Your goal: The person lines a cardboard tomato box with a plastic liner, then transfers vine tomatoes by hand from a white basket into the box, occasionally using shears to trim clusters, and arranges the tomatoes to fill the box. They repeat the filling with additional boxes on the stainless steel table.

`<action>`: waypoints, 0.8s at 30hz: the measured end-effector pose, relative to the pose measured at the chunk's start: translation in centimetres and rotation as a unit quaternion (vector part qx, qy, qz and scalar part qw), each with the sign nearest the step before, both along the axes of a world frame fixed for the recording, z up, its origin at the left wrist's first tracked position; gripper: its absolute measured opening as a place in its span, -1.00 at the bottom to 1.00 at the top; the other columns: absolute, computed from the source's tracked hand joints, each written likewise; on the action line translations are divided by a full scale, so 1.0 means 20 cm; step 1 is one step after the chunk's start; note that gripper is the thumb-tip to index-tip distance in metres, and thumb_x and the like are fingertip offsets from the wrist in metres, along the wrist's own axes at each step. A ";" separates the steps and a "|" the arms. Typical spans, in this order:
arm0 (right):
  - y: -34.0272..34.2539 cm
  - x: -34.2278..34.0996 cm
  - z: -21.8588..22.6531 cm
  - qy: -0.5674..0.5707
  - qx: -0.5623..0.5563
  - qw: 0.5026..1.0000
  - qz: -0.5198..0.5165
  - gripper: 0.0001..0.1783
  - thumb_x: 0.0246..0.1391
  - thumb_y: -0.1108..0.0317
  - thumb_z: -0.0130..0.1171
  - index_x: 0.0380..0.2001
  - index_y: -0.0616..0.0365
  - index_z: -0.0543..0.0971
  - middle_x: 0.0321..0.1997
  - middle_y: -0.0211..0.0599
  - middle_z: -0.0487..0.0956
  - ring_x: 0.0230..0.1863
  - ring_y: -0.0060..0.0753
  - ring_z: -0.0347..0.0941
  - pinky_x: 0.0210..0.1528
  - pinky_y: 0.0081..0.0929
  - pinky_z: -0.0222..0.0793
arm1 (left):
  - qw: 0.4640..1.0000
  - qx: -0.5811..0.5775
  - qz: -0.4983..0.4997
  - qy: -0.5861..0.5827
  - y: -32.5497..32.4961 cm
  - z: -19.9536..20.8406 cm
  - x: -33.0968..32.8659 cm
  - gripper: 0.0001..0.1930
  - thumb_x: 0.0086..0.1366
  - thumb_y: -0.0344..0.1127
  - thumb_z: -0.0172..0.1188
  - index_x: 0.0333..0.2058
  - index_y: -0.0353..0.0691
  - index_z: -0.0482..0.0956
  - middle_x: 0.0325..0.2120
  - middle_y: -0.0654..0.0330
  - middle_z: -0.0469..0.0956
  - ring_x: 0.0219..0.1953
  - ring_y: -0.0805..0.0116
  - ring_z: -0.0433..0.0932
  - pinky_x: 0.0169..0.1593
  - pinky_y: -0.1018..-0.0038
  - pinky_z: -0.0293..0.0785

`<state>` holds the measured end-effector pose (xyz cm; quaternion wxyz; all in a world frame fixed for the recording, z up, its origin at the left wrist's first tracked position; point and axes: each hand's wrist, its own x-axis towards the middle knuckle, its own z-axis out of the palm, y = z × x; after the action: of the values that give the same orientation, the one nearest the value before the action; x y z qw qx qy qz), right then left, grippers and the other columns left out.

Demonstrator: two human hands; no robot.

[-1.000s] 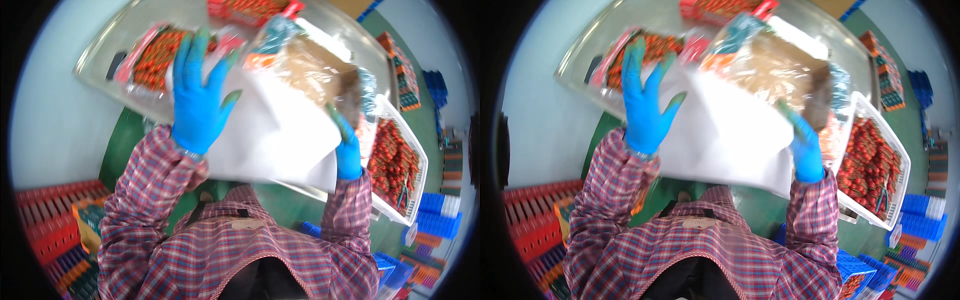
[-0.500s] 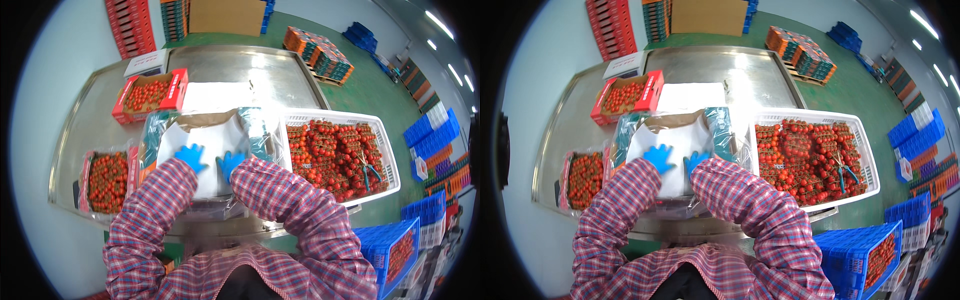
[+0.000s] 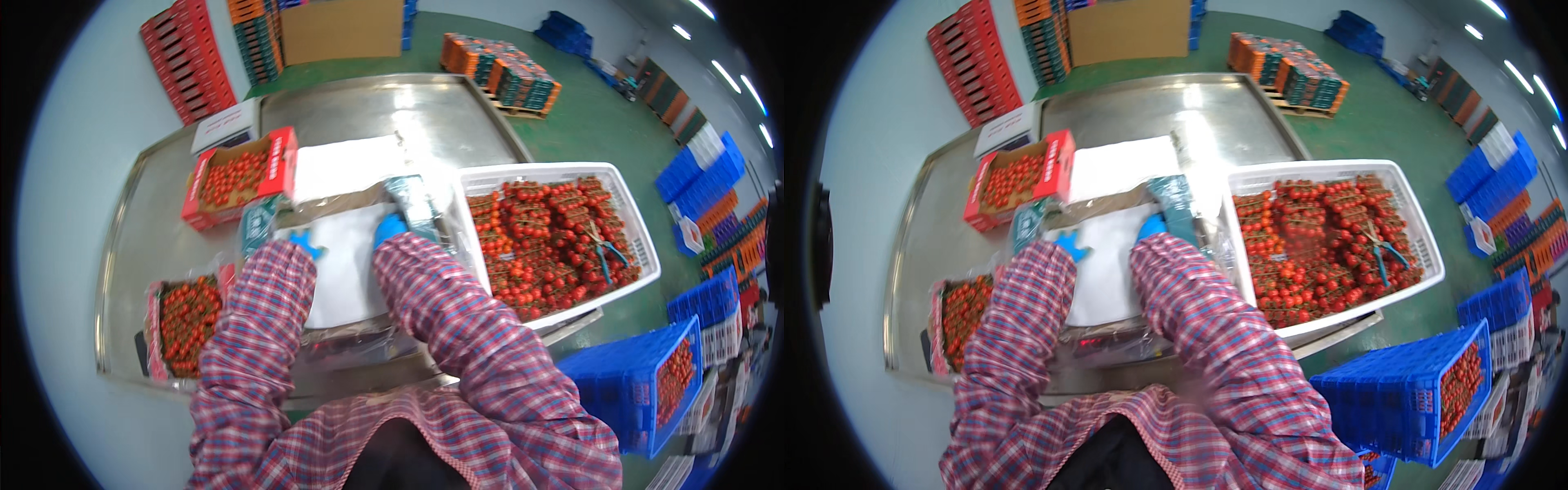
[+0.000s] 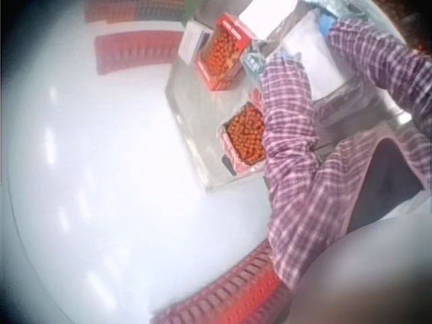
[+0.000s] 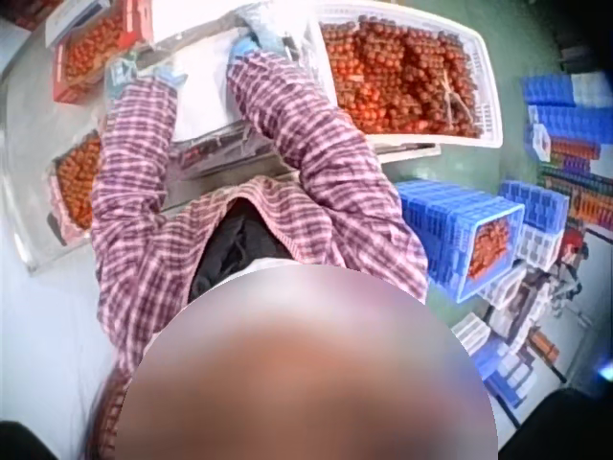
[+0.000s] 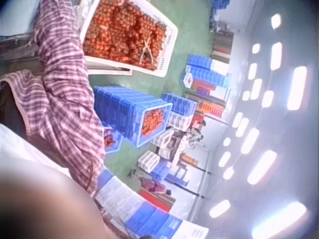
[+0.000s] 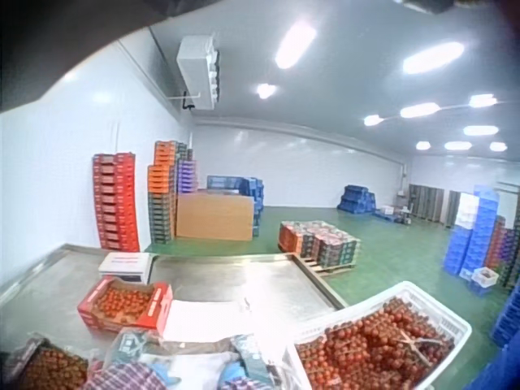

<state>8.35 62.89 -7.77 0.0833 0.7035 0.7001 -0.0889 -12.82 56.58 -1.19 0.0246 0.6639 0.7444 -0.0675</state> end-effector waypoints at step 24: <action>-0.64 1.10 0.99 0.479 -0.067 0.864 0.137 -0.61 -0.09 0.14 0.13 -0.21 0.14 0.56 -0.36 0.02 0.55 -0.33 -0.20 0.51 -0.27 -0.34 0.40 | 0.921 -0.341 -0.168 0.083 -0.09 0.52 0.17 0.09 -0.15 0.14 0.35 0.26 0.02 -0.16 0.04 -0.29 0.23 0.03 -0.10 0.37 0.06 0.19 0.35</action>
<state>30.26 50.12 12.02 -0.2044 0.4640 0.7354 -0.4496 -9.38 54.73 9.18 0.1759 0.7229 0.5529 -0.3752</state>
